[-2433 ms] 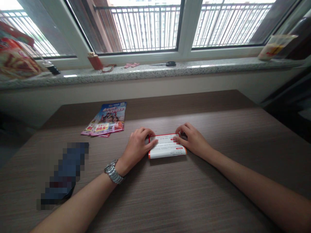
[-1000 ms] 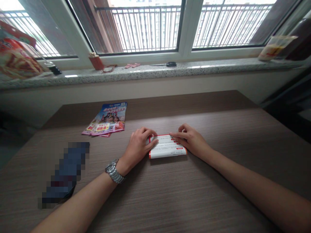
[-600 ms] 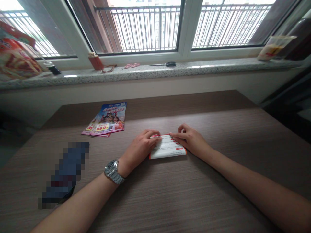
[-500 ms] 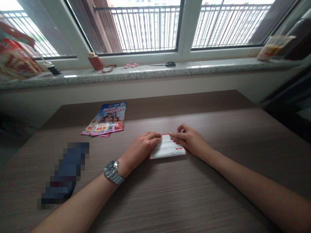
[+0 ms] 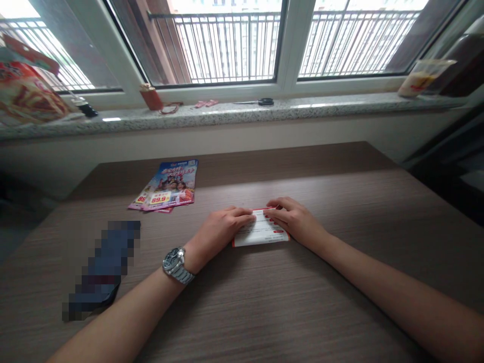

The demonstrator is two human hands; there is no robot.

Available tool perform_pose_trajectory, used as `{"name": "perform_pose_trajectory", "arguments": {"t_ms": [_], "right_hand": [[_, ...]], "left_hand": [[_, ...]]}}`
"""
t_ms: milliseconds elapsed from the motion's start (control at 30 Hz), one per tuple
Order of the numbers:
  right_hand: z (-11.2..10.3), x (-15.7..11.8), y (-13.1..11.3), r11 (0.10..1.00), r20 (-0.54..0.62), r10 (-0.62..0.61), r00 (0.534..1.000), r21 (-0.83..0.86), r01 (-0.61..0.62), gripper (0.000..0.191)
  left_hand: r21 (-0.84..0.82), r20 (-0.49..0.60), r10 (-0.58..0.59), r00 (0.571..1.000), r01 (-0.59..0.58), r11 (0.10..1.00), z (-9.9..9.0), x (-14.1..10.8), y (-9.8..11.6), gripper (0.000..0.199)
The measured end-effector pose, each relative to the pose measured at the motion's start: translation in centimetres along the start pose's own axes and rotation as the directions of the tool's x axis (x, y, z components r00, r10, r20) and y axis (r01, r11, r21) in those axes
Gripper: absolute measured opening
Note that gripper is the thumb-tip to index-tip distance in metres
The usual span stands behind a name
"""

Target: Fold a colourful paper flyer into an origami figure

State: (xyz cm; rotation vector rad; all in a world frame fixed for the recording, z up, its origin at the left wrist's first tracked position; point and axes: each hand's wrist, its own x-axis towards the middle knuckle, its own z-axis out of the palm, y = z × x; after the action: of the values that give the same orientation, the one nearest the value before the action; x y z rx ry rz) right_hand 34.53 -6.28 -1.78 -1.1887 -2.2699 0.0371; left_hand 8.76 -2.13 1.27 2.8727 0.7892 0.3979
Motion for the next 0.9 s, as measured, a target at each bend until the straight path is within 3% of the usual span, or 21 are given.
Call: {"name": "perform_pose_trajectory", "arguments": {"t_ms": [167,467,667,900], "right_hand": [[0.0,-0.2,-0.1,0.998,0.065,0.030,0.997,0.060,-0.034,0.026],[-0.4,-0.4,-0.2,1.000,0.155,0.013,0.988,-0.005,-0.013,0.034],[-0.8,-0.2,0.0,0.996,0.183,0.081,0.980,0.012,-0.084,0.025],[-1.7,0.5,-0.1,0.986,0.220,0.156,0.963,0.016,-0.163,0.028]], "left_hand": [[0.005,0.005,0.003,1.000,-0.003,1.000,-0.2,-0.1,0.2,0.033],[-0.073,0.017,0.023,1.000,-0.021,0.997,-0.1,-0.2,-0.4,0.034],[-0.177,0.043,-0.035,0.998,0.042,0.983,-0.7,0.0,-0.6,0.035],[-0.170,0.067,0.048,0.997,-0.036,0.985,-1.3,0.1,0.4,0.035]]}}
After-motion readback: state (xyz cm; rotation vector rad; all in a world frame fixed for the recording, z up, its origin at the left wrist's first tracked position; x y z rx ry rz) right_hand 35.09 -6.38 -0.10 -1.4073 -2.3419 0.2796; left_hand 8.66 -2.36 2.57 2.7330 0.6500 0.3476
